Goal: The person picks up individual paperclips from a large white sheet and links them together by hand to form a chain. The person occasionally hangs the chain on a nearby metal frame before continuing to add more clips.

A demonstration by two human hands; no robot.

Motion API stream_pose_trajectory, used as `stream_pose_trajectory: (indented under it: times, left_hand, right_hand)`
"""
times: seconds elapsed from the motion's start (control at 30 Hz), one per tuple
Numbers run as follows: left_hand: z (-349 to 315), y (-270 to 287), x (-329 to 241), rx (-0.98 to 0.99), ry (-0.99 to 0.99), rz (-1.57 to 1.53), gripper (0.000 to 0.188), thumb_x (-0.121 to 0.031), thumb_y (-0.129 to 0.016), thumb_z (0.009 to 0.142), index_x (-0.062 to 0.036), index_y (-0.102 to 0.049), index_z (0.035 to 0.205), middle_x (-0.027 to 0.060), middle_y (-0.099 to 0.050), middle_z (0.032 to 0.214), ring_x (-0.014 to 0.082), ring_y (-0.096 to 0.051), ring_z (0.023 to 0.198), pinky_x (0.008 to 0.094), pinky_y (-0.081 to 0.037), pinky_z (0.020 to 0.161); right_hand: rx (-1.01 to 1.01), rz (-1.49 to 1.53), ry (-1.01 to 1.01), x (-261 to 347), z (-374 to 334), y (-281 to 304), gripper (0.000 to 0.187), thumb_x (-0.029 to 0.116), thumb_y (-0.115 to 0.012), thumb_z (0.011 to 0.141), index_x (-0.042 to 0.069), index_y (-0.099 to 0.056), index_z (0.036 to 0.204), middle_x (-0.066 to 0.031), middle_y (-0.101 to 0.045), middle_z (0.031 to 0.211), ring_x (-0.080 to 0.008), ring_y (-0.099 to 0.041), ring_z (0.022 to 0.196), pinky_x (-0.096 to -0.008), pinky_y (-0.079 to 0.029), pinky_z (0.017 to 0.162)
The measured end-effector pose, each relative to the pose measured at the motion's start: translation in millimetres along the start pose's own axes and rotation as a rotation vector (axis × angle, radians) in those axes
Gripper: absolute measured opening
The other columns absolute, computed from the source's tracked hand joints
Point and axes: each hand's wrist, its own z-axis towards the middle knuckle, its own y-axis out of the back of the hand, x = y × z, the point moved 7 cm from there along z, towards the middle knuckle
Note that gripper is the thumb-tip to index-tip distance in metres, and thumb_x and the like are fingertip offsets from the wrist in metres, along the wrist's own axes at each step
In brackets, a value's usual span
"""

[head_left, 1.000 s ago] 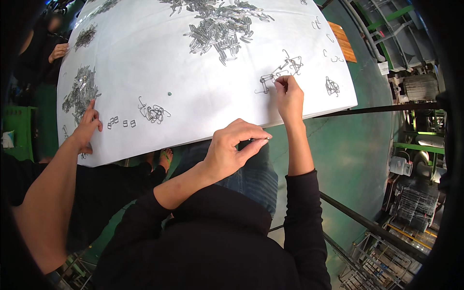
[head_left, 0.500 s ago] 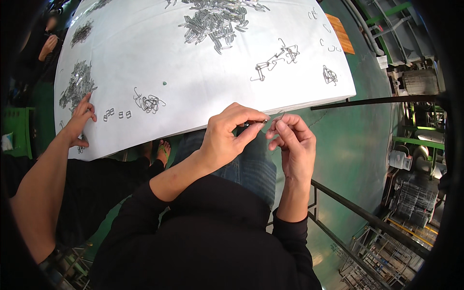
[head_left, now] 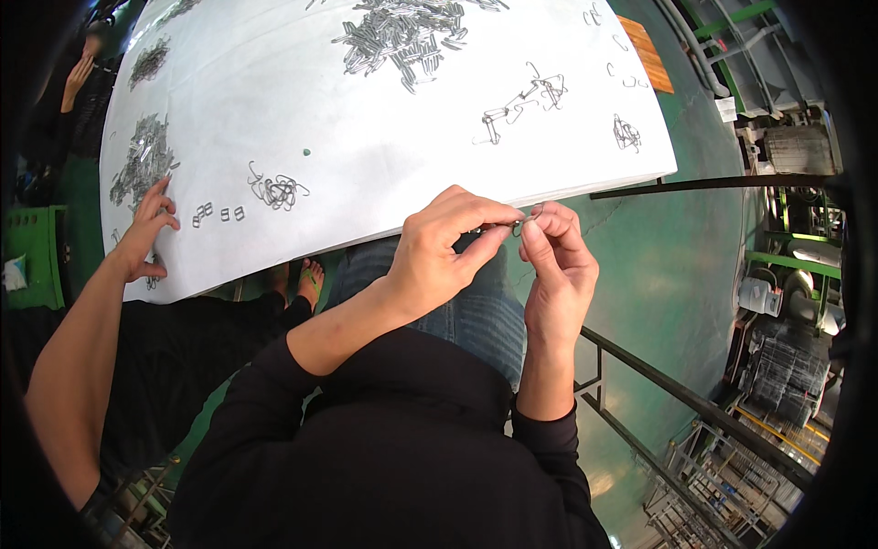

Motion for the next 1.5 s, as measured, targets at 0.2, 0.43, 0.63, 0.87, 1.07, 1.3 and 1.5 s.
stream_pose_trajectory:
  times: [0.2, 0.43, 0.63, 0.87, 1.07, 1.3, 1.5]
  left_hand:
    - [-3, -5, 6, 0.004, 0.055, -0.11, 0.021, 0.0, -0.069, 0.075, -0.0068, -0.068, 0.095, 0.0049, -0.067, 0.087, 0.0195, -0.06, 0.08, 0.03, -0.049, 0.069]
    - [87, 52, 118, -0.033, -0.041, 0.726, 0.013, -0.014, -0.068, 0.079, -0.0071, -0.07, 0.089, 0.0075, -0.066, 0.089, 0.025, -0.055, 0.091, 0.0372, -0.046, 0.081]
    - [120, 49, 171, 0.13, 0.073, 0.922, 0.012, -0.015, -0.071, 0.075, -0.0064, -0.067, 0.082, 0.0056, -0.063, 0.089, 0.0265, -0.053, 0.096, 0.0417, -0.044, 0.082]
    - [113, 40, 160, 0.148, 0.02, 0.853, 0.012, -0.011, -0.066, 0.078, -0.0062, -0.066, 0.089, 0.0063, -0.064, 0.082, 0.0244, -0.056, 0.084, 0.0374, -0.046, 0.076]
    - [62, 10, 92, 0.23, 0.327, -0.017, 0.013, -0.012, -0.065, 0.082, -0.0016, -0.066, 0.09, 0.0019, -0.067, 0.081, 0.0121, -0.06, 0.075, 0.0251, -0.046, 0.068]
    - [22, -9, 12, 0.286, 0.47, -0.362, 0.011, -0.009, -0.066, 0.082, 0.0009, -0.065, 0.087, 0.0037, -0.066, 0.079, 0.0051, -0.057, 0.07, 0.0191, -0.045, 0.063]
    - [23, -2, -6, 0.249, 0.25, -0.15, 0.009, -0.005, -0.068, 0.078, -0.0039, -0.066, 0.087, 0.0034, -0.065, 0.089, 0.0123, -0.06, 0.081, 0.0253, -0.045, 0.068]
  right_hand:
    - [-0.059, -0.015, 0.16, 7, -5, 0, 0.006, 0.001, -0.065, 0.083, 0.0, -0.062, 0.088, -0.0062, -0.047, 0.105, -0.0109, -0.049, 0.089, -0.0248, -0.043, 0.078]
    - [-0.062, -0.096, 0.236, 11, -12, 6, 0.008, 0.001, -0.066, 0.081, 0.0, -0.061, 0.088, -0.0073, -0.047, 0.105, -0.01, -0.05, 0.081, -0.0242, -0.043, 0.077]
    - [-0.055, -0.091, 0.176, 6, -22, 3, 0.008, 0.002, -0.067, 0.081, 0.001, -0.062, 0.087, -0.007, -0.049, 0.102, -0.0098, -0.048, 0.079, -0.0235, -0.042, 0.071]
    - [-0.045, -0.169, 0.167, 4, -23, 1, 0.007, 0.006, -0.07, 0.079, 0.003, -0.064, 0.082, -0.0055, -0.051, 0.098, -0.0122, -0.047, 0.082, -0.0243, -0.041, 0.071]
    - [-0.039, -0.266, 0.179, 2, -19, 3, 0.008, 0.007, -0.07, 0.078, 0.003, -0.065, 0.082, -0.0057, -0.053, 0.095, -0.016, -0.051, 0.086, -0.0276, -0.043, 0.077]
    - [-0.036, -0.353, 0.23, 6, -16, 2, 0.01, 0.01, -0.071, 0.077, 0.004, -0.065, 0.083, -0.0056, -0.054, 0.093, -0.0175, -0.052, 0.088, -0.0289, -0.043, 0.078]
    - [-0.025, -0.39, 0.267, 6, -16, 3, 0.012, 0.009, -0.072, 0.076, 0.004, -0.065, 0.084, -0.0056, -0.055, 0.094, -0.0176, -0.052, 0.089, -0.0285, -0.043, 0.077]
